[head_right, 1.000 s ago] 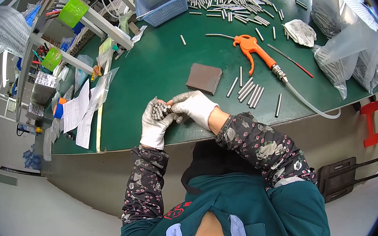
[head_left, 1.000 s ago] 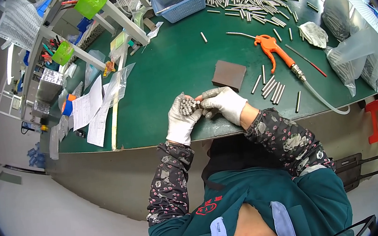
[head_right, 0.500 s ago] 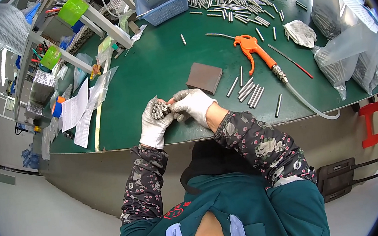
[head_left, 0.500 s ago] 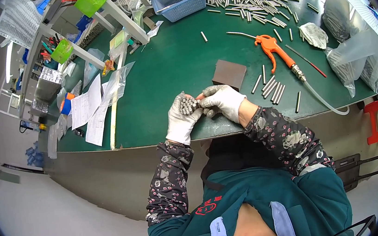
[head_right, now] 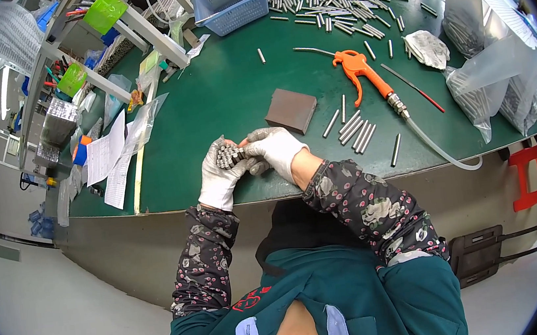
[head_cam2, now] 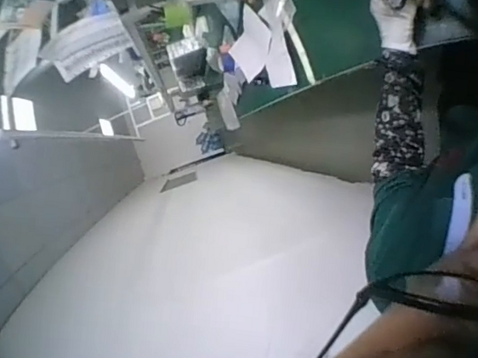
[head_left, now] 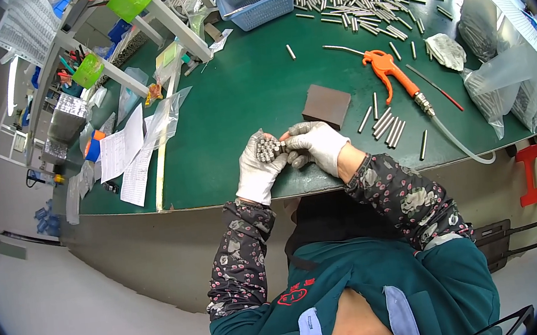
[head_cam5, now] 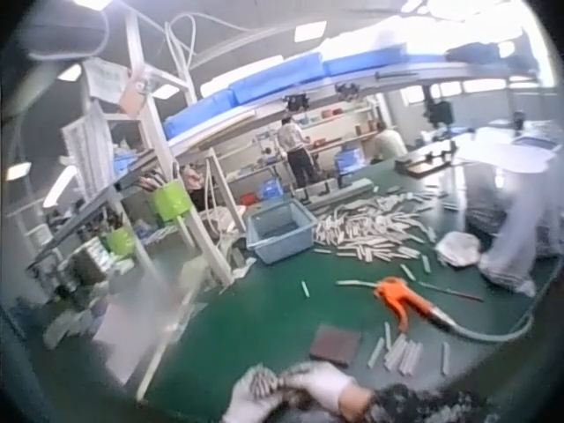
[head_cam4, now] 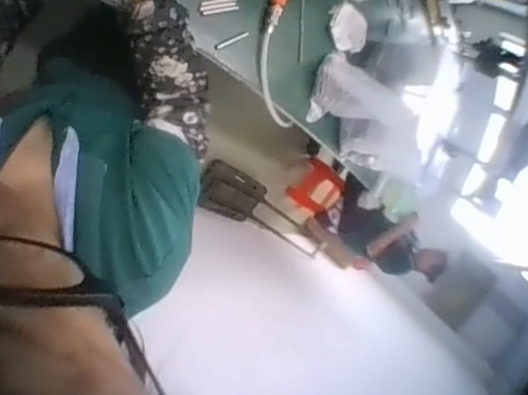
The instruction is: Arranging metal pins into a circular jig, sanding the ends, and cleaning with an air gun.
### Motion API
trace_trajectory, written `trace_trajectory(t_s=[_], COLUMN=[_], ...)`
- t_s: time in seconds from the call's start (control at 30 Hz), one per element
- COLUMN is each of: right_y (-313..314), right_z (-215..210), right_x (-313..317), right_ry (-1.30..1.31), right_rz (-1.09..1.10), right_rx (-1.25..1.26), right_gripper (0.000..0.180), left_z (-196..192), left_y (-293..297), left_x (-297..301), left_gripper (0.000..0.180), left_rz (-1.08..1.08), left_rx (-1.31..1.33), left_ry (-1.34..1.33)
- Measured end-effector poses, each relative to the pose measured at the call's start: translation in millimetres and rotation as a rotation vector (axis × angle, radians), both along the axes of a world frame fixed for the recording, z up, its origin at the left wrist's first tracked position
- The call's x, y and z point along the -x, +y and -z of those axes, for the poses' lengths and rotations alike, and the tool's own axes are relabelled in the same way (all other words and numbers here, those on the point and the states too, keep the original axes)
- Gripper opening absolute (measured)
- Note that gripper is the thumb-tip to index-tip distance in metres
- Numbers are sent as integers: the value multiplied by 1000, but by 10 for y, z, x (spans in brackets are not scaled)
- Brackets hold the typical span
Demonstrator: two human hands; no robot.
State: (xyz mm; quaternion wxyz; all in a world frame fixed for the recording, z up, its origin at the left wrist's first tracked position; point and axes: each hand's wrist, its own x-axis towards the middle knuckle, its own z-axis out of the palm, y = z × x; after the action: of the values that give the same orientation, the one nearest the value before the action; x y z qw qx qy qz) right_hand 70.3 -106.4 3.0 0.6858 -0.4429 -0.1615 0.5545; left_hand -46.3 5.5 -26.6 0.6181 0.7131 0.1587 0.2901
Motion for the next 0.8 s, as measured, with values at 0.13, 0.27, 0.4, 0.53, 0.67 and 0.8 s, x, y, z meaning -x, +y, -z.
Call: trace_trajectory(t_s=[0.13,0.27,0.4,0.53,0.67,0.8], right_y=[-37,-27,-3,26,48,43], right_z=[-53,-78,-119,-111,-116,-96], right_x=[70,153,188,201,223,228], right_ry=[-138,-155,-175,-169,-134,-130], right_rz=[-21,-1,18,32,63,75], right_rx=[40,83,109,123,153,137], right_gripper=[22,25,26,27,26,13], left_z=[-50,-13,20,42,56,14], left_y=[-51,-36,-14,2,-3,-30], left_x=[-24,-27,-40,-44,-56,-45], left_gripper=[38,36,35,34,34,33], left_rz=[-15,1,3,0,-23,-33], left_rx=[-25,13,4,-29,-74,-48], left_ry=[-20,-54,-50,-17,12,-8])
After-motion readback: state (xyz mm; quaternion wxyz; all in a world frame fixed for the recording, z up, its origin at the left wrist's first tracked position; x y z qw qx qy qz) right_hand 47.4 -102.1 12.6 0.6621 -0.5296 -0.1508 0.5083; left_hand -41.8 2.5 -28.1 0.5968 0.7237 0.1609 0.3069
